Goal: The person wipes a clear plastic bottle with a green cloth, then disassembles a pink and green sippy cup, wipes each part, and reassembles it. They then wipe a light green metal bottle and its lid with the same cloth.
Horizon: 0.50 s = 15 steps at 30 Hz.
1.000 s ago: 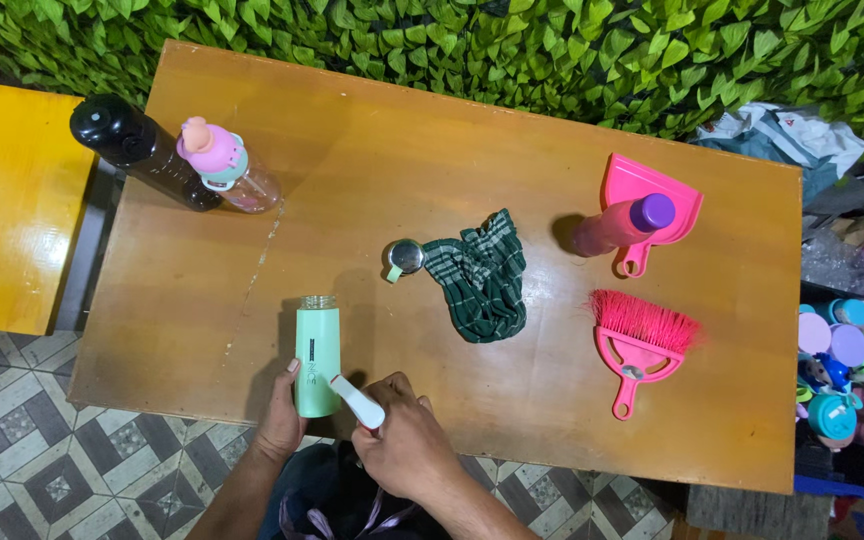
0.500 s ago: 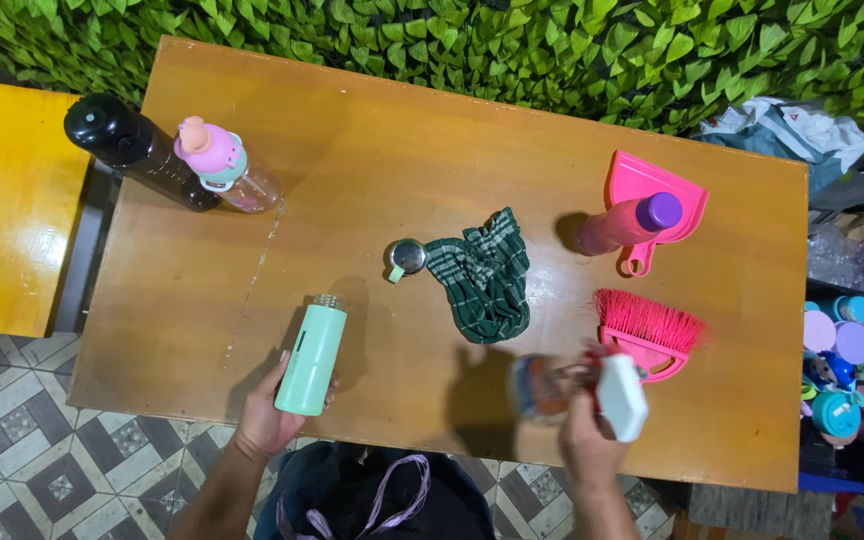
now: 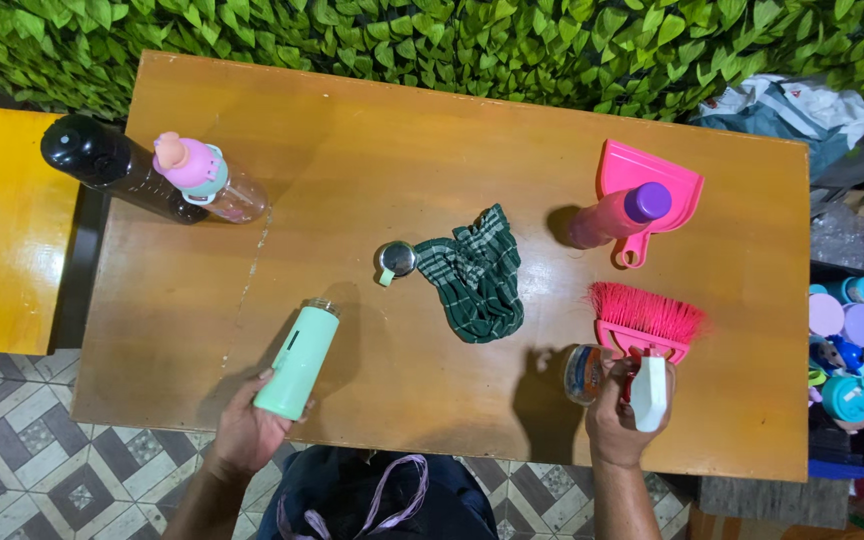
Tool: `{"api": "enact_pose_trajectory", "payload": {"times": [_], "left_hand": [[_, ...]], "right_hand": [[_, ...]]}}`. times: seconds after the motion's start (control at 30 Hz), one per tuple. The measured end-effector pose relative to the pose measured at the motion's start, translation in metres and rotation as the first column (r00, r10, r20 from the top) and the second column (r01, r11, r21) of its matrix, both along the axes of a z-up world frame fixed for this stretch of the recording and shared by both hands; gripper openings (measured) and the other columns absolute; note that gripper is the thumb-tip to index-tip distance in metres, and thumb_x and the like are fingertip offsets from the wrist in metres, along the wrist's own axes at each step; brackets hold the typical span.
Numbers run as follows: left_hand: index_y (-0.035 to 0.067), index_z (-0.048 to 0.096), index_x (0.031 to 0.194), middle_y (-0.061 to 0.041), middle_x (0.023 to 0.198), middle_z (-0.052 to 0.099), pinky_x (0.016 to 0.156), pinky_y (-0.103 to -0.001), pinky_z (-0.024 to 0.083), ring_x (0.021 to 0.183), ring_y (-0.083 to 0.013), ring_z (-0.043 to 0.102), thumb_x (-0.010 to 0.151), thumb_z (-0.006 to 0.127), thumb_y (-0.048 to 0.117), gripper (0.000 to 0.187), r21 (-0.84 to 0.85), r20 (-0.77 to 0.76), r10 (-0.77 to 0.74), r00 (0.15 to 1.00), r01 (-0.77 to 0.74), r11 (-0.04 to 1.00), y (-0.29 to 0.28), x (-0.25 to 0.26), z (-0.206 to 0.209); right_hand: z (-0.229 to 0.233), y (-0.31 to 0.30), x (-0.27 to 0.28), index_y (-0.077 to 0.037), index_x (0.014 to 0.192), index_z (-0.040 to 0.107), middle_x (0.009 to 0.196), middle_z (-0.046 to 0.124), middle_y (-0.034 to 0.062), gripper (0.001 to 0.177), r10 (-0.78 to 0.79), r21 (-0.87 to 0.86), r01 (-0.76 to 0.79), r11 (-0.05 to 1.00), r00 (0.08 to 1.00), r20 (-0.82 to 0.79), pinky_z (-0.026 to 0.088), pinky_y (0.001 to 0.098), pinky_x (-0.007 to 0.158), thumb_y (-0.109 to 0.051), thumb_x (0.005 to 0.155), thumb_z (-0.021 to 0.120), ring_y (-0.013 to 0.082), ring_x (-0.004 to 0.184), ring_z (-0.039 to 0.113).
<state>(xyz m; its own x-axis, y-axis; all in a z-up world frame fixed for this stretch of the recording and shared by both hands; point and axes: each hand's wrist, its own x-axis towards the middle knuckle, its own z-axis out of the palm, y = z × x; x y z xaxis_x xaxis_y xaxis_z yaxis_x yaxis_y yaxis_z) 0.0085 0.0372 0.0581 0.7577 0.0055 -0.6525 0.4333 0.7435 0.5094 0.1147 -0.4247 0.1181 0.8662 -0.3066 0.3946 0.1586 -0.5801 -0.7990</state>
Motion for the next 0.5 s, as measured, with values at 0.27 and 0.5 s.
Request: {"api": "enact_pose_trajectory", "payload": {"times": [0.27,0.5], "left_hand": [[-0.003,0.048,0.131,-0.019,0.116,0.068,0.074,-0.040,0.051,0.094,-0.0292,0.068,0.103,0.040,0.042,0.053,0.348,-0.006,0.112,0.994,-0.103,0.932,-0.010,0.000,0.034],[0.002,0.035,0.145,-0.017,0.120,0.063,0.085,-0.039,0.050,0.104,-0.0256,0.062,0.088,0.067,0.005,0.066,0.569,0.010,0.027,1.000,-0.028,0.822,0.005,-0.011,0.010]], "right_hand": [[-0.016,-0.012,-0.026,0.005,0.141,0.053,0.133,0.064,0.0177,0.044,0.052,0.136,-0.031,0.990,0.987,-0.151,0.051,0.0314,0.107,-0.006,0.102,0.069,0.0211,0.119,0.065],[-0.045,-0.013,-0.074,0.010,0.148,0.039,0.139,0.048,0.0325,0.081,-0.111,-0.307,0.099,0.946,0.994,-0.020,0.044,0.0438,0.107,-0.008,0.080,0.080,0.0375,0.126,0.052]]}}
